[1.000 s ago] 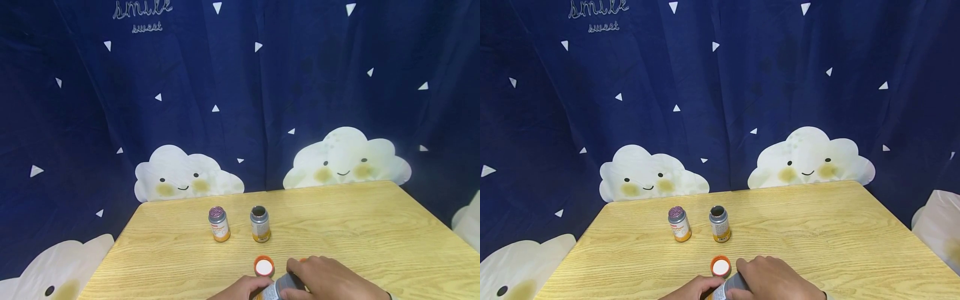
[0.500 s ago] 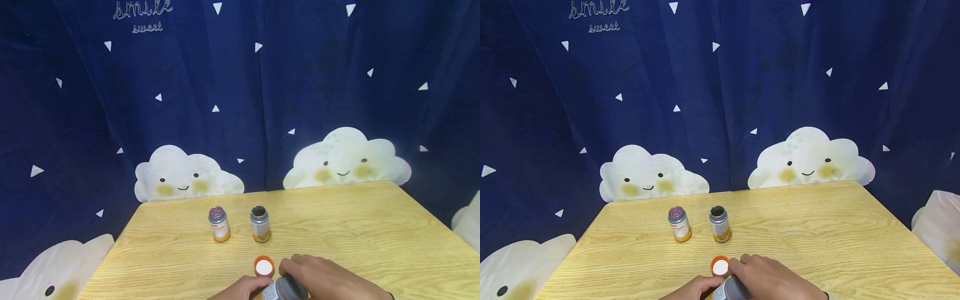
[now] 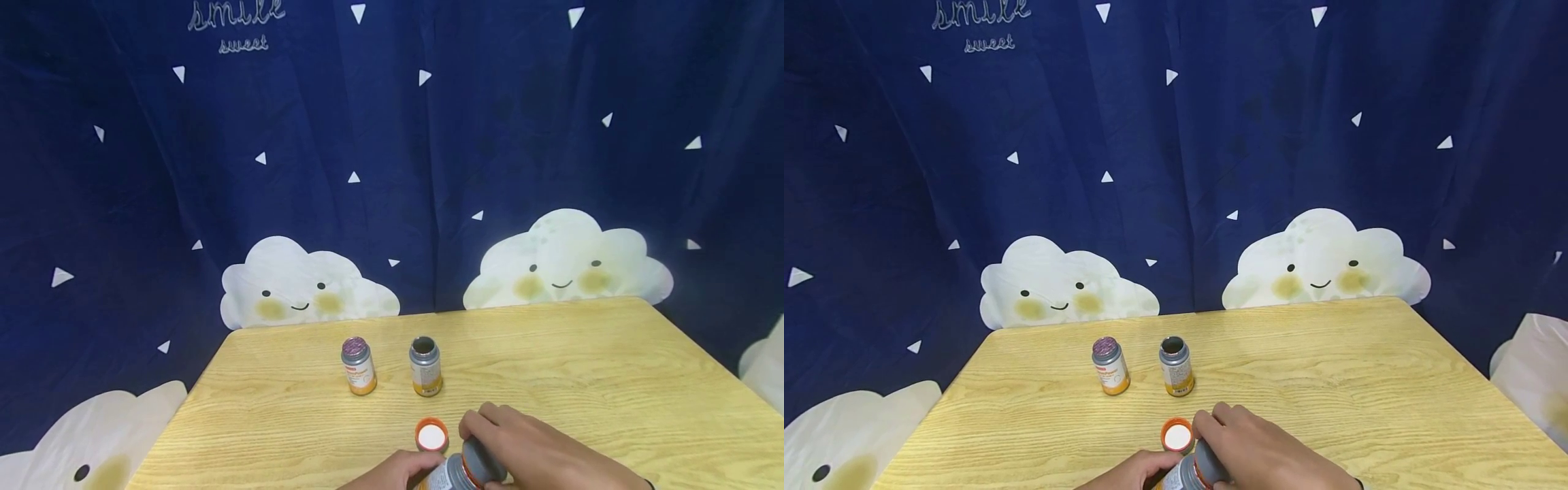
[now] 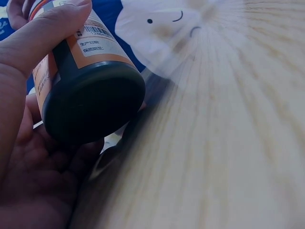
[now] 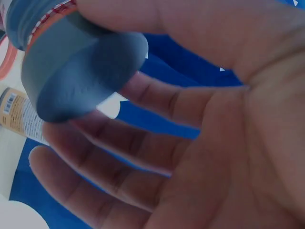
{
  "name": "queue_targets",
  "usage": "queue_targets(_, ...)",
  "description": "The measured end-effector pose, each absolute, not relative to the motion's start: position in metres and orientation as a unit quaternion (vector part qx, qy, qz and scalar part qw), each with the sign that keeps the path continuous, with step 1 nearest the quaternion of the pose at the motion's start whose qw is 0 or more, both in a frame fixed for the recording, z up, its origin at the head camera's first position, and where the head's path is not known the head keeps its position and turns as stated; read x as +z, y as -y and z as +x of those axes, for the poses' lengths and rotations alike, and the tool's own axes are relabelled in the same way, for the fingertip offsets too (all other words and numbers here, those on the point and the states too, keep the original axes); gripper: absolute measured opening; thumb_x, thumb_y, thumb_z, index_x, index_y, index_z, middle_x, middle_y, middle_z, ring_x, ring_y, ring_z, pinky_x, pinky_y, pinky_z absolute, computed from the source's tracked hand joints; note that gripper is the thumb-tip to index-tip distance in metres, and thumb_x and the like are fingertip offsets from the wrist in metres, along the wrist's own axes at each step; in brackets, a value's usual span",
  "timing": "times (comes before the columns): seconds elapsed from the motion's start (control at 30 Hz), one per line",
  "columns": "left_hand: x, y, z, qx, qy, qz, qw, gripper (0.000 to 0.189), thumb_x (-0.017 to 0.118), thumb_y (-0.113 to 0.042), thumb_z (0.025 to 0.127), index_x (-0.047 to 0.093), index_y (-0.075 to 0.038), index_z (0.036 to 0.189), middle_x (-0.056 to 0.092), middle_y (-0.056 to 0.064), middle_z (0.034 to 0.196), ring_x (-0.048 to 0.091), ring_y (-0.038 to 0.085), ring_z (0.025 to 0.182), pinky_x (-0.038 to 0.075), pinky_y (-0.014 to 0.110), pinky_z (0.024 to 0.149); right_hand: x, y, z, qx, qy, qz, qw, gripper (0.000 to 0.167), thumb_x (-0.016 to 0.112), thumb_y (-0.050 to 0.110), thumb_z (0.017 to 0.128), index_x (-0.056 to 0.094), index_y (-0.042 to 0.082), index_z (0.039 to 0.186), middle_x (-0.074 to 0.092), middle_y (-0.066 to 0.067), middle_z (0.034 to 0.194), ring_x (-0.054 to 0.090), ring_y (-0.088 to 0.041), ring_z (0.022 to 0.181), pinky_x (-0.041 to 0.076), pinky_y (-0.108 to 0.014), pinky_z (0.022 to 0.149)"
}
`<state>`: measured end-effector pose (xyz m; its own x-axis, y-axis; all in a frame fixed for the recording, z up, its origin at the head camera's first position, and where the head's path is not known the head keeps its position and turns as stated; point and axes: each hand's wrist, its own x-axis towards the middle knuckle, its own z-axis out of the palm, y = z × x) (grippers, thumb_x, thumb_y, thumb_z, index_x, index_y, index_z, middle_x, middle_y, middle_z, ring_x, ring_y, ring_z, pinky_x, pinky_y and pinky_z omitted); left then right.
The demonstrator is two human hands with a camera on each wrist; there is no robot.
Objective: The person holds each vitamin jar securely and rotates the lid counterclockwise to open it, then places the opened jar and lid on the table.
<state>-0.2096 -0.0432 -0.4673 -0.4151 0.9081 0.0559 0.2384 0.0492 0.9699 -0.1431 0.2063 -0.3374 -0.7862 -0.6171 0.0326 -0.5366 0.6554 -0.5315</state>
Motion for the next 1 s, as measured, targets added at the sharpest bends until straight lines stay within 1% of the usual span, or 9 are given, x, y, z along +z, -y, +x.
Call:
queue_targets(0.1,-0.468,0.043,-0.209,0.542,-0.64,0.437,0.324,0.043,0.061,-0.025,0.093,0.053,0.001,0.126,0.061,-0.009,0.114,0.056,0.001,0.104,0.045,0.025,0.096,-0.337,-0.209,-0.144,-0.258,-0.914,-0.304,0.071,0.039,0.076,0.028,0.082,0.053,0.028,0.114,0.044,0.015,0.092,0.044,-0.001,0.078,0.041,-0.02,0.064)
queue_targets(0.17,-0.469,0.043,-0.209,0.549,-0.635,0.433,0.327,0.048,0.061,-0.028,0.093,0.052,0.003,0.128,0.061,-0.009,0.117,0.056,0.003,0.107,0.044,0.025,0.097,-0.337,-0.211,-0.145,-0.247,-0.919,-0.301,0.055,0.04,0.075,0.028,0.083,0.052,0.025,0.116,0.042,0.014,0.092,0.043,0.0,0.077,0.041,-0.02,0.063)
queue_targets(0.27,-0.471,0.042,-0.208,0.563,-0.631,0.43,0.316,0.054,0.061,-0.031,0.092,0.049,0.005,0.131,0.061,-0.009,0.119,0.056,0.005,0.111,0.043,0.026,0.098,-0.337,-0.213,-0.146,-0.242,-0.925,-0.291,0.039,0.04,0.075,0.025,0.084,0.05,0.024,0.115,0.04,0.011,0.091,0.042,-0.001,0.073,0.039,-0.02,0.061)
queue_targets(0.4,-0.472,0.044,-0.206,0.594,-0.628,0.41,0.291,0.059,0.064,-0.034,0.09,0.048,0.003,0.134,0.059,-0.007,0.124,0.053,0.009,0.118,0.04,0.026,0.102,-0.339,-0.214,-0.15,-0.226,-0.937,-0.264,0.019,0.044,0.077,0.019,0.081,0.051,0.021,0.115,0.038,0.009,0.092,0.044,-0.003,0.075,0.041,-0.021,0.062)
queue_targets(0.57,-0.469,0.054,-0.197,0.635,-0.628,0.365,0.262,0.058,0.067,-0.027,0.087,0.049,0.001,0.135,0.058,-0.002,0.13,0.05,0.013,0.123,0.039,0.026,0.102,-0.344,-0.214,-0.16,-0.229,-0.944,-0.237,0.007,0.044,0.08,0.021,0.08,0.054,0.012,0.115,0.037,0.002,0.098,0.045,-0.006,0.074,0.042,-0.022,0.06)
queue_targets(0.7,-0.464,0.069,-0.19,0.644,-0.644,0.326,0.254,0.058,0.067,-0.021,0.086,0.048,0.001,0.136,0.059,-0.003,0.129,0.051,0.011,0.122,0.042,0.025,0.099,-0.347,-0.217,-0.166,-0.238,-0.943,-0.233,-0.024,0.04,0.081,0.018,0.077,0.056,0.016,0.109,0.037,0.003,0.099,0.044,-0.007,0.074,0.039,-0.021,0.06)
queue_targets(0.77,-0.463,0.077,-0.188,0.65,-0.65,0.307,0.246,0.059,0.067,-0.019,0.086,0.046,0.001,0.138,0.057,-0.001,0.131,0.051,0.011,0.122,0.041,0.026,0.101,-0.351,-0.22,-0.17,-0.233,-0.94,-0.243,-0.055,0.04,0.08,0.013,0.075,0.056,0.017,0.107,0.039,0.004,0.097,0.043,-0.007,0.074,0.039,-0.021,0.061)
queue_targets(0.9,-0.459,0.091,-0.186,0.671,-0.668,0.251,0.202,0.057,0.066,-0.016,0.088,0.045,-0.001,0.139,0.056,0.011,0.132,0.054,0.02,0.12,0.044,0.036,0.1,-0.36,-0.225,-0.183,-0.233,-0.94,-0.239,-0.072,0.045,0.078,0.009,0.069,0.056,0.016,0.108,0.042,0.005,0.093,0.041,-0.008,0.076,0.039,-0.023,0.063)
queue_targets(1.0,-0.458,0.102,-0.186,0.677,-0.691,0.202,0.152,0.054,0.066,-0.016,0.089,0.047,-0.002,0.138,0.056,0.016,0.128,0.056,0.026,0.114,0.048,0.037,0.095,-0.369,-0.229,-0.194,-0.251,-0.936,-0.236,-0.071,0.045,0.079,0.009,0.069,0.053,0.014,0.106,0.045,0.004,0.092,0.042,-0.008,0.077,0.04,-0.024,0.064)
